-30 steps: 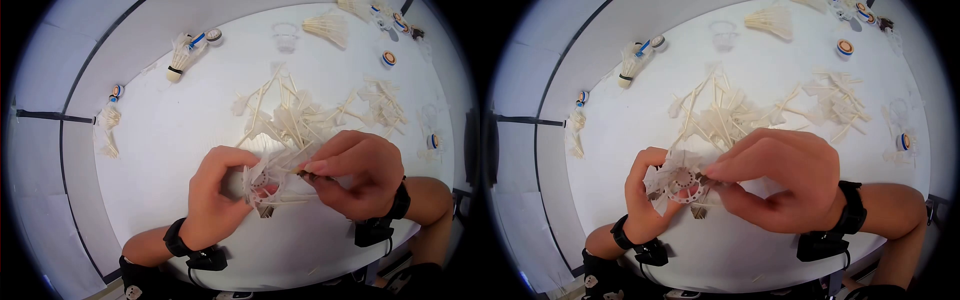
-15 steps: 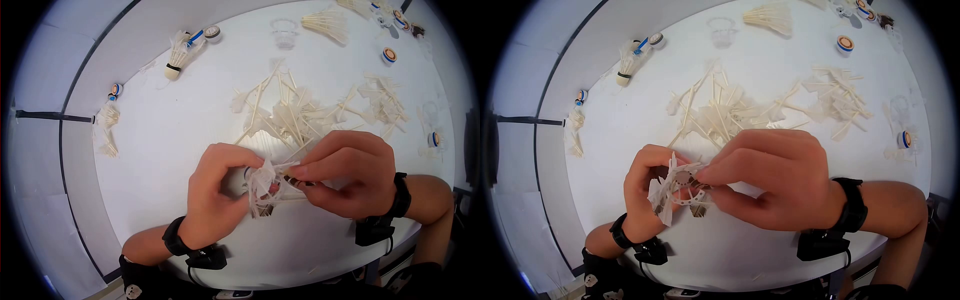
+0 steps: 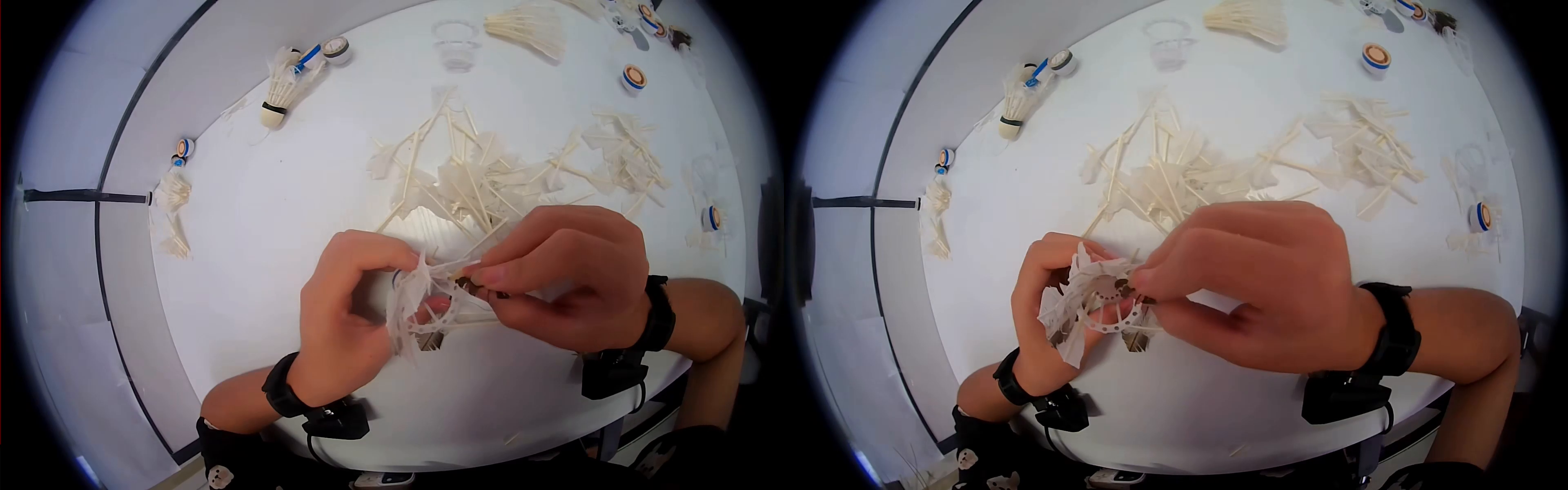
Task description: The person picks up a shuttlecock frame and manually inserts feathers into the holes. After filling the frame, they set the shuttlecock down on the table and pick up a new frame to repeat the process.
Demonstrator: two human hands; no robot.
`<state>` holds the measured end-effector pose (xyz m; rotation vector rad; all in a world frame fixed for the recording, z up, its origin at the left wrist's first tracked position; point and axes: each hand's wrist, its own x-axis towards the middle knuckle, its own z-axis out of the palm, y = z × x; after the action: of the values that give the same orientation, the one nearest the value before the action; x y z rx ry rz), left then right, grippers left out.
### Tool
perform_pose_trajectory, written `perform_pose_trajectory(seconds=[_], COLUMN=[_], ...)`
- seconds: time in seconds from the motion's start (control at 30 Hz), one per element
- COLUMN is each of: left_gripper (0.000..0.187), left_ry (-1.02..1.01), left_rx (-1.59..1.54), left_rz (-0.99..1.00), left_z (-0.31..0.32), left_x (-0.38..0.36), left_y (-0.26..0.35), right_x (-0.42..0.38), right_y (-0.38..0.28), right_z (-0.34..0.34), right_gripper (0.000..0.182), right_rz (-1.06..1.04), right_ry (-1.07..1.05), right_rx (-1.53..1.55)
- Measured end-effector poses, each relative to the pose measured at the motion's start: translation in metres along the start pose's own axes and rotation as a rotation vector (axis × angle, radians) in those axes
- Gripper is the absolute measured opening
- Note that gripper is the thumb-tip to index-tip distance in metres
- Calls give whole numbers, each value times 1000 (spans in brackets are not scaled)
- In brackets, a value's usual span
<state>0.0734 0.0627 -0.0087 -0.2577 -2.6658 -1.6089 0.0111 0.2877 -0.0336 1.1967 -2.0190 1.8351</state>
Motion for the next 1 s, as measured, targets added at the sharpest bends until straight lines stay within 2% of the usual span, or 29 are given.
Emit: perform_pose_trajectory(seconds=[0.17,0.3,0.63,0.93,1.0], left_gripper=[43,42,41,43,42], left_ry=[22,29,12,-3,-2], left_rx=[-4,-33,-9,16,-26], left_rz=[34,1,52,72,2], left_z=[2,3,1,1,1], left_x=[1,1,2,3,1], left_y=[-1,3,0,-1,2], right_x=[1,-1,1,-1,-1], right_y=[0,-5,-1,0,-1], right_z=[0,-2,-3,-1,-1], right_gripper=[25,24,24,24,24], right_rz=[4,121,-13,-16,-18], right_ry=[1,-14,-31,-23,-25], right_rx=[9,-3,-65,-47,-46])
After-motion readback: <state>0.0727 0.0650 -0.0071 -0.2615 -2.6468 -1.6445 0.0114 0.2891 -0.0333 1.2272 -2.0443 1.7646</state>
